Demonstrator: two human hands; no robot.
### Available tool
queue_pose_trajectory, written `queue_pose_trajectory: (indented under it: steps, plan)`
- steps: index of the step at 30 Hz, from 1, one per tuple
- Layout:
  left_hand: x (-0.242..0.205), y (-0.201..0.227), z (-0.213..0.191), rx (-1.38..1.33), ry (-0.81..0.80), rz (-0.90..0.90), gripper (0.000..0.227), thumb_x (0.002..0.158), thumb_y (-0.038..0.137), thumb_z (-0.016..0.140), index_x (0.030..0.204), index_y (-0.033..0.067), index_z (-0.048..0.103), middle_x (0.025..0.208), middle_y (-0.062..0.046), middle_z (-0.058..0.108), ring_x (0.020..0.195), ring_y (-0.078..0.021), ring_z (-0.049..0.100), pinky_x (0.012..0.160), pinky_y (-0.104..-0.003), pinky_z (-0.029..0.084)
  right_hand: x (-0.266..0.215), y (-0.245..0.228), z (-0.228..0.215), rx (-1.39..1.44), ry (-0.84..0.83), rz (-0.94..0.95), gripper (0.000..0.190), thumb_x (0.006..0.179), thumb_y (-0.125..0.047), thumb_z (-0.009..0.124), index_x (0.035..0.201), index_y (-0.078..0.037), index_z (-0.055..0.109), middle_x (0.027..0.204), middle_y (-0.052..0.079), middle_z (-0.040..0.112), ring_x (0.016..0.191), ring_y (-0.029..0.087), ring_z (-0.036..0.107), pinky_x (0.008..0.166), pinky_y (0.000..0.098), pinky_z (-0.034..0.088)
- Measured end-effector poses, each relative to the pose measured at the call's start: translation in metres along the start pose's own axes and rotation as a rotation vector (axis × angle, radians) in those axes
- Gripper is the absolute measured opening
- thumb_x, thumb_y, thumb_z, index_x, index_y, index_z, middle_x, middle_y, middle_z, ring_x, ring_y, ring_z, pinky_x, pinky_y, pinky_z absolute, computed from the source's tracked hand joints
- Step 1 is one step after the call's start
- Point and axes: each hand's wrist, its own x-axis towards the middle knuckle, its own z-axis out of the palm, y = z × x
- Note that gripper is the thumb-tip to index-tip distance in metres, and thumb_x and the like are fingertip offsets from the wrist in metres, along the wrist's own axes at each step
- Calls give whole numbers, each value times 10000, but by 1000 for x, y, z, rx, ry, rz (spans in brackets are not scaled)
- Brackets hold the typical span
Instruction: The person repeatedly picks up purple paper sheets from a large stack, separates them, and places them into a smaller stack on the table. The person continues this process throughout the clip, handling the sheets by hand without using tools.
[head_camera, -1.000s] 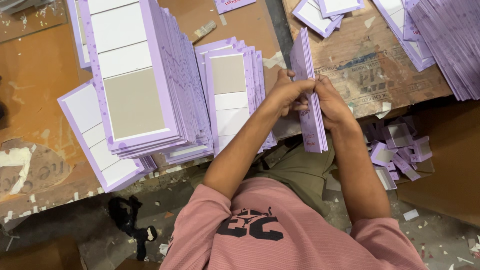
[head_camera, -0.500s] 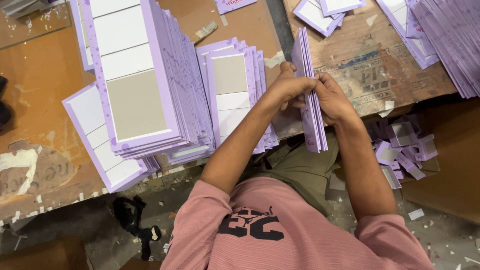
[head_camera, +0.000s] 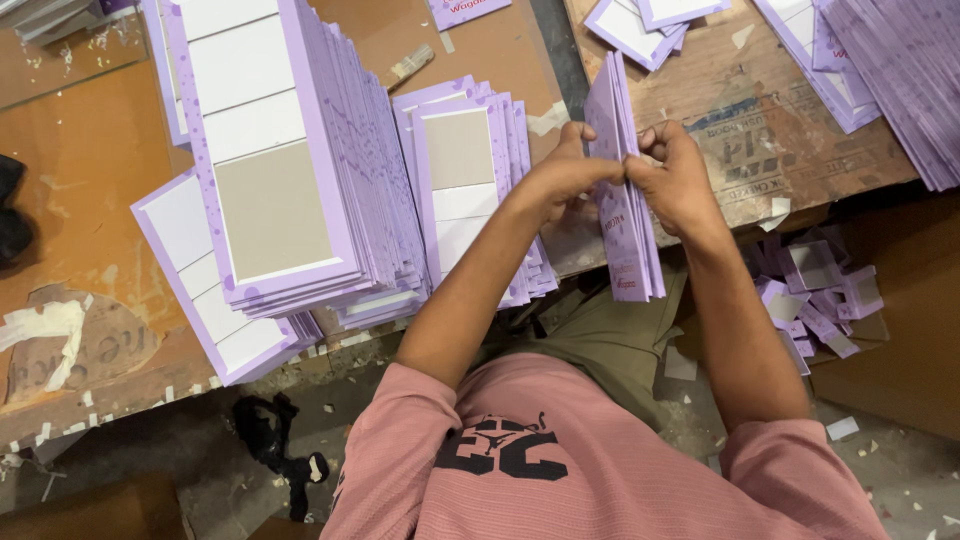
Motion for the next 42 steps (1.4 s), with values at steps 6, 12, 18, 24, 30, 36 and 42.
queue_pose_trajectory:
  steps: [6,12,18,24,30,36,42]
  plan:
    - [18,5,-13,-184,129,103,814,713,193,768,1363,139,283,876,-98,574,676,-179,574,501,-347,521,-5,-22,13,-126,17,-26,353,860,72,704,1118,-24,483,1056,77,623,736,71,590,580,220,482]
    - [23,15,4,134,407,473,727,732,173,736,1321,68,323,844,-120,614,672,-259,646,592,-423,543,-11,-29,17,-169,-33,-62,392,840,96,702,1111,-27,448,1050,72,619,771,64,620,582,223,508]
    - [35,36,11,480,644,736,709,715,80,695,1309,35,311,975,-265,702,862,-469,706,727,-538,545,-17,-37,14,-151,-52,40,389,847,92,680,1113,-31,423,1001,73,605,630,66,556,478,248,446]
    - [56,42,17,673,646,515,624,775,89,649,1329,41,365,954,-250,729,929,-482,707,795,-553,559,-30,-48,12,-215,-48,109,412,817,92,685,1103,-31,415,982,93,609,625,81,599,463,266,474]
    - [64,38,0,657,696,515,428,854,125,650,1237,28,485,1043,-282,716,1004,-492,698,891,-565,544,-41,-35,20,-144,-39,82,393,824,98,639,1113,-49,416,1077,73,590,710,98,587,495,275,434]
    - [0,-6,22,434,517,534,1004,649,83,774,1465,-21,199,1217,-358,549,1067,-486,617,914,-489,519,-40,7,24,39,-16,-126,284,975,86,544,1172,-55,397,1087,65,541,911,71,514,738,223,462]
    - [-50,-45,42,90,470,402,936,800,108,626,1560,-66,108,1241,-338,615,1102,-427,681,941,-454,548,-36,29,31,166,-10,-94,248,1012,43,521,1167,-87,379,1100,44,564,936,71,538,792,221,463]
